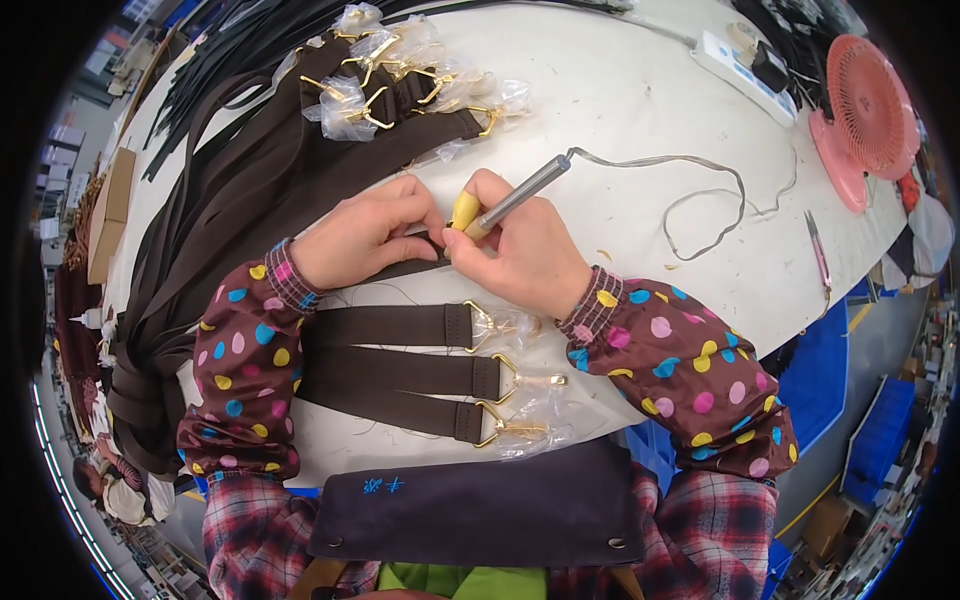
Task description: Attach metal clasps to leather straps by folding the leather and sealing it with a specialized tool.
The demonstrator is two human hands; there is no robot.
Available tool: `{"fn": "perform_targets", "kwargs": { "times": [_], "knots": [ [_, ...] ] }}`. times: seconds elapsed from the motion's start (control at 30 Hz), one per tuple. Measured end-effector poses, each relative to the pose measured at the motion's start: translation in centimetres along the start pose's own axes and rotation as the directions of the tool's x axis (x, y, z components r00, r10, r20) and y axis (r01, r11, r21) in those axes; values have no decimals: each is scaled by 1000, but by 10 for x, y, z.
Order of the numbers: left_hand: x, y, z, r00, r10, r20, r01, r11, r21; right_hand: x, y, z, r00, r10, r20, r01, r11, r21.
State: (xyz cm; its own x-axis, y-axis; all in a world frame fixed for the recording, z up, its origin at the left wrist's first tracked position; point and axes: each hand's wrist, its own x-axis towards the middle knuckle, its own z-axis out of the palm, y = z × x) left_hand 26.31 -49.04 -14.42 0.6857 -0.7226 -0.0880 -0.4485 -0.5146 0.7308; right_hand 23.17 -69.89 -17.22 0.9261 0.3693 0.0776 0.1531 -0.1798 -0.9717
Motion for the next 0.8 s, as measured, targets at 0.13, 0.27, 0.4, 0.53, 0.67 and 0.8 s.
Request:
{"fn": "perform_targets", "kwargs": {
  "times": [0.13, 0.27, 0.4, 0.53, 0.67, 0.8],
  "knots": [
    [1, 4, -3, 998, -16, 64, 17, 1000, -9, 0, 0, -1, 1000, 0, 4, 0, 1000, -28],
    [1, 1, -2, 998, -19, 66, 19, 1000, 5, 0, 0, -1, 1000, -6, 8, 7, 1000, -30],
    [1, 1, -1, 998, -38, 55, 38, 999, 11, 0, 0, -1, 1000, -5, 11, 5, 1000, -25],
    [2, 2, 0, 998, -49, 36, 49, 999, 3, 0, 1, -1, 1000, -9, 4, 10, 999, -43],
    [1, 1, 0, 998, -58, 25, 58, 998, 2, 0, -1, -1, 1000, -21, 8, 22, 995, -101],
    [2, 1, 1, 998, -56, 18, 56, 998, 6, 0, 0, 0, 1000, -11, 13, 12, 997, -81]
  ]
}}
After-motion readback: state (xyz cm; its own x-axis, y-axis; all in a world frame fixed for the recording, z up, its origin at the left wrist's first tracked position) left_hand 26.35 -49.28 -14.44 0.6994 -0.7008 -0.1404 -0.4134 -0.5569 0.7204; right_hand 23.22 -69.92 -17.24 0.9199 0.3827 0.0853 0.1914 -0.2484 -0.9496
